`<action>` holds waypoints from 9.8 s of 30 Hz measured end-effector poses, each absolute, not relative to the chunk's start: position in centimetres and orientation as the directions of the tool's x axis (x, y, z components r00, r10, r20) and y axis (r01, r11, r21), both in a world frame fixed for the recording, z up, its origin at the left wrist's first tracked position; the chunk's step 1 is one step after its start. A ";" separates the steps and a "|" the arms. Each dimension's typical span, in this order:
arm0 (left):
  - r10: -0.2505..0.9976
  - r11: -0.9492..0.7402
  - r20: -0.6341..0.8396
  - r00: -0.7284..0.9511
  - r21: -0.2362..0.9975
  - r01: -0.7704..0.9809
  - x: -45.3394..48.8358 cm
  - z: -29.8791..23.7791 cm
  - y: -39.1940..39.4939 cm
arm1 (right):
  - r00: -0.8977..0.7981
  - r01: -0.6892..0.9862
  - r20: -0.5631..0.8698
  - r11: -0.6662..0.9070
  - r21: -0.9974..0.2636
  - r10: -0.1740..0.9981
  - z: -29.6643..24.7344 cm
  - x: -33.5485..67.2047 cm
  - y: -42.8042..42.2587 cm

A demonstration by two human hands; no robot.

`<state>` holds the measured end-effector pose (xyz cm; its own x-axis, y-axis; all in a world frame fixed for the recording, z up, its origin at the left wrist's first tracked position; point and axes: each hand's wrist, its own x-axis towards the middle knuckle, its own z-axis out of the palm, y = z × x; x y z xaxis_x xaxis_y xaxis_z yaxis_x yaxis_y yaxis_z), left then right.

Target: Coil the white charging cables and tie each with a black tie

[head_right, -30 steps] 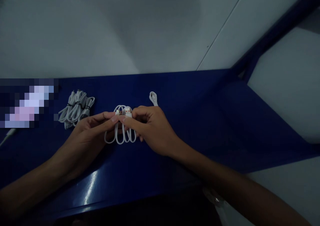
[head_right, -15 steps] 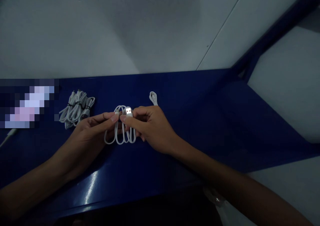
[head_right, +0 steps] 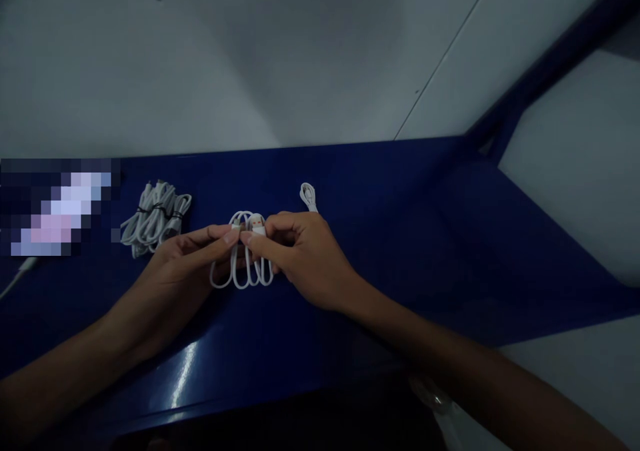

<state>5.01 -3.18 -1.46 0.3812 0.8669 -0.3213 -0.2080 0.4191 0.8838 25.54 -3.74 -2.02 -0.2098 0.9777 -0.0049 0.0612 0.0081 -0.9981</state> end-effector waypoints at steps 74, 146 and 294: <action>0.881 0.421 -0.340 0.329 0.880 -0.219 5.4 -1.2 -3.3 | -0.240 -0.013 -0.009 -0.012 -1.000 0.971 -2.0 25.5 -3.3; 0.856 0.484 -0.379 0.353 0.826 -0.289 5.3 -0.5 -2.7 | -0.071 -0.088 -0.120 -0.126 -0.988 0.990 -2.3 26.6 -3.0; 0.874 0.485 -0.355 0.330 0.667 -0.566 4.7 -0.5 -1.7 | -0.228 -0.522 -0.288 -0.366 -0.770 0.930 -1.0 26.3 -3.0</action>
